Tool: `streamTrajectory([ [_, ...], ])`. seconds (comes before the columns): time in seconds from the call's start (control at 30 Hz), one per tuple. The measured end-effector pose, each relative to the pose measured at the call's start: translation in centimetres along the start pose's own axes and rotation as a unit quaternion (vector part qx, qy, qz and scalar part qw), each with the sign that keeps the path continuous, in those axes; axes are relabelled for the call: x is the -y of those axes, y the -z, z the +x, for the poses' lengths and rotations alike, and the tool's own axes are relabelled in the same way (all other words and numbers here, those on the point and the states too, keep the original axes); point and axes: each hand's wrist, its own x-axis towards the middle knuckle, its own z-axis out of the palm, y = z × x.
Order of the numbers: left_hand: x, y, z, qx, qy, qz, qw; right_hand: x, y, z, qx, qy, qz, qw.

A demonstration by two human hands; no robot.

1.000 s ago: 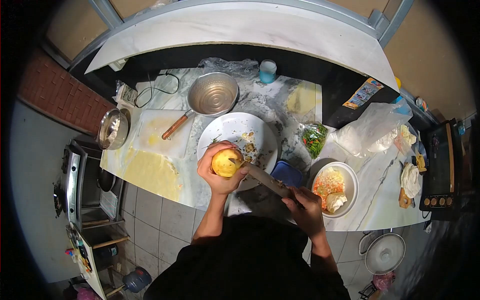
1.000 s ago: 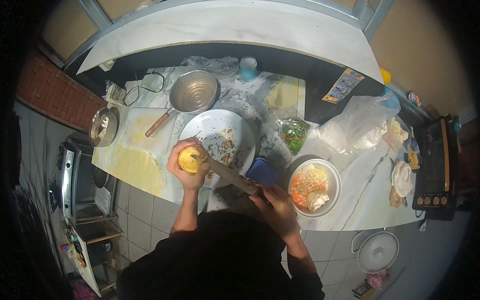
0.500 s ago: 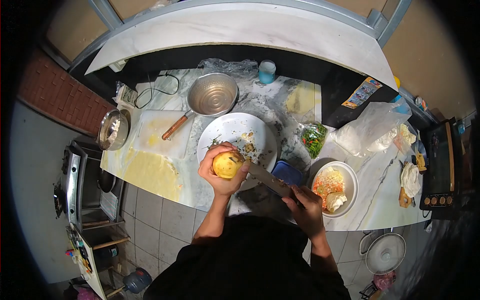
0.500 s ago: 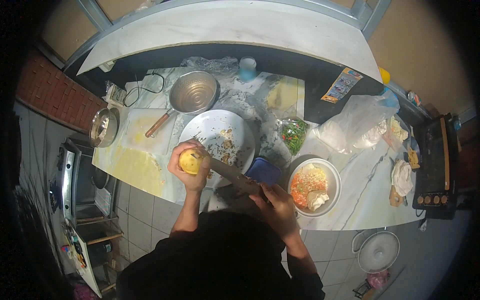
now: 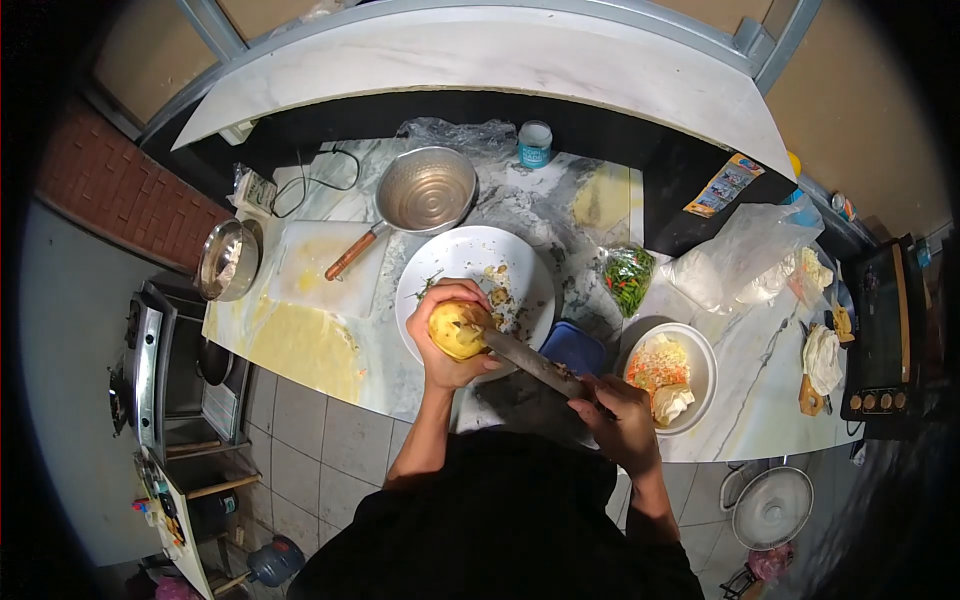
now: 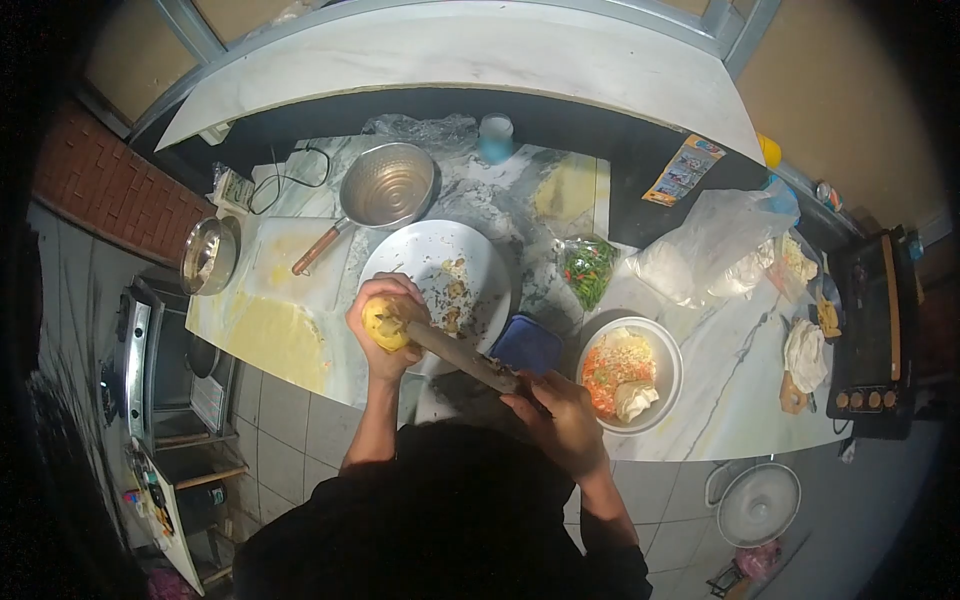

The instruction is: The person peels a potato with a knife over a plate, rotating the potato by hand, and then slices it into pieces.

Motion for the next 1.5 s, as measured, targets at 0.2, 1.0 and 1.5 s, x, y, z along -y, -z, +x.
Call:
streamTrajectory([
  [0.2,0.4,0.5,-0.7,0.035,0.018,-0.033,0.999,0.5,0.6,-0.1,0.014,-0.023,-0.016,1.000],
  [1.0,1.6,0.5,-0.6,0.042,0.121,-0.096,0.987,-0.2,0.2,0.2,-0.014,-0.037,0.019,0.999],
  [1.5,1.7,-0.3,-1.2,0.061,0.147,-0.118,0.980,-0.1,0.4,0.4,-0.025,-0.055,0.002,0.998],
])
